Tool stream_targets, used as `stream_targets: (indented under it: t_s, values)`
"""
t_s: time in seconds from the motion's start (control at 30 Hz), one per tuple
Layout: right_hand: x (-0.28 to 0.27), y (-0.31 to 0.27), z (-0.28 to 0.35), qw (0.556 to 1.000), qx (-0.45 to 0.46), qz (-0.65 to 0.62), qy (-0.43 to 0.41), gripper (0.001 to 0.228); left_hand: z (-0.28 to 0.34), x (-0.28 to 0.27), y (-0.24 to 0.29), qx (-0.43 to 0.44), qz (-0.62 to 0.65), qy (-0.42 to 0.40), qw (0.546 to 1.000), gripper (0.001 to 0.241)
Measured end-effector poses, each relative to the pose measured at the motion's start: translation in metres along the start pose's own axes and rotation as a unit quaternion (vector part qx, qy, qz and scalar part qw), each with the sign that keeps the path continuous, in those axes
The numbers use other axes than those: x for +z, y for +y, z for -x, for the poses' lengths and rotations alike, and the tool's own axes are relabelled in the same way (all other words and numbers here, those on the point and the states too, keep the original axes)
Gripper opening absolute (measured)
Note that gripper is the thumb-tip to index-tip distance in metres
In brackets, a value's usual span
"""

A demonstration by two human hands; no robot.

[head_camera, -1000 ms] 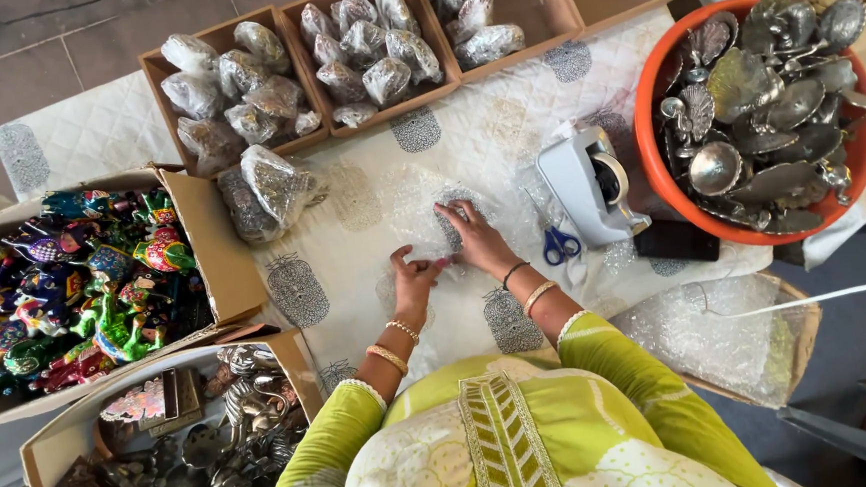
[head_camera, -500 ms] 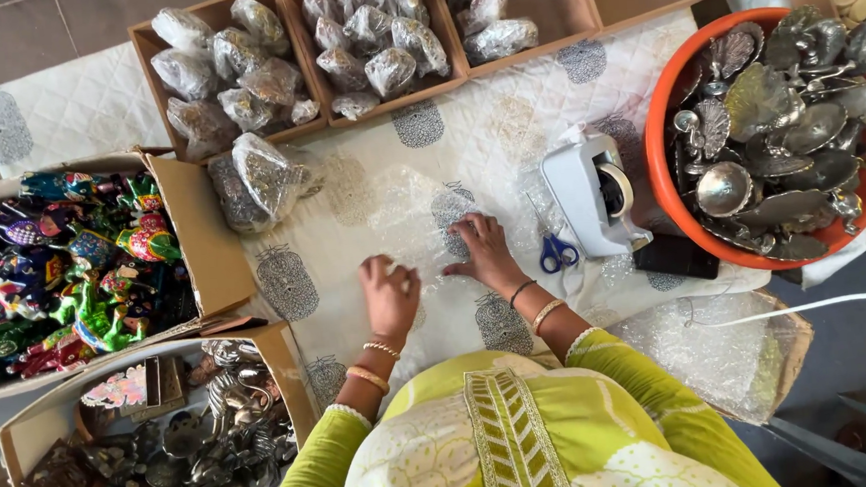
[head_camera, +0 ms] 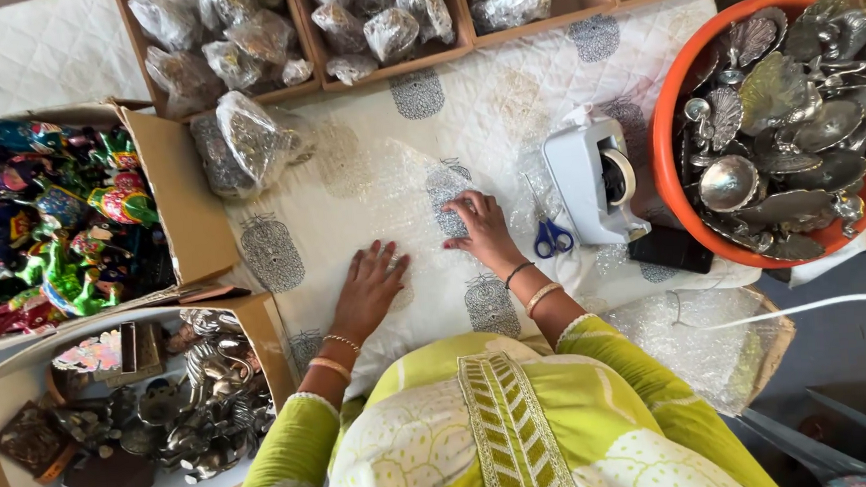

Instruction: The person wraps decorative metal figurines and ornaments in clear plastic wrap, wiping some items with a cloth first, and places the wrapped items into compartmented cardboard boxes on the table. They continue wrapping and packing items one at a time throughout the episode.

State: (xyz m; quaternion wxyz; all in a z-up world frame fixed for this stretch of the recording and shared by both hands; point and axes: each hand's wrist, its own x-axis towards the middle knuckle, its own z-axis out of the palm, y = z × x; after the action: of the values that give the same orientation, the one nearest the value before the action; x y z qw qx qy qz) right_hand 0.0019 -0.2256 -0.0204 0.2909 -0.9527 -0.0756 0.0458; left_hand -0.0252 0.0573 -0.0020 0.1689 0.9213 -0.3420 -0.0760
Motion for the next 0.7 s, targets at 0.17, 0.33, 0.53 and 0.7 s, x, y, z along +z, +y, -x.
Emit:
stream_targets:
  t_s: [0.17,0.33,0.53,0.7]
  values:
    - [-0.001,-0.001,0.002,1.0,0.0,-0.005,-0.006,0.069,0.004,0.022,0.008,0.012,-0.028,0.001,1.0,0.05]
    - [-0.01,0.013,0.005,0.999,-0.035,0.001,-0.032,0.076,-0.023,-0.011,0.035,0.072,0.036,-0.081,0.993,0.067]
    - [-0.026,0.005,0.013,0.992,-0.038,-0.056,-0.103,0.102,-0.017,-0.004,0.026,0.085,0.019,-0.106,0.99,0.075]
    - [-0.027,-0.001,0.014,0.995,-0.042,0.006,-0.087,0.1,-0.018,-0.003,0.027,0.069,0.032,-0.111,0.991,0.072]
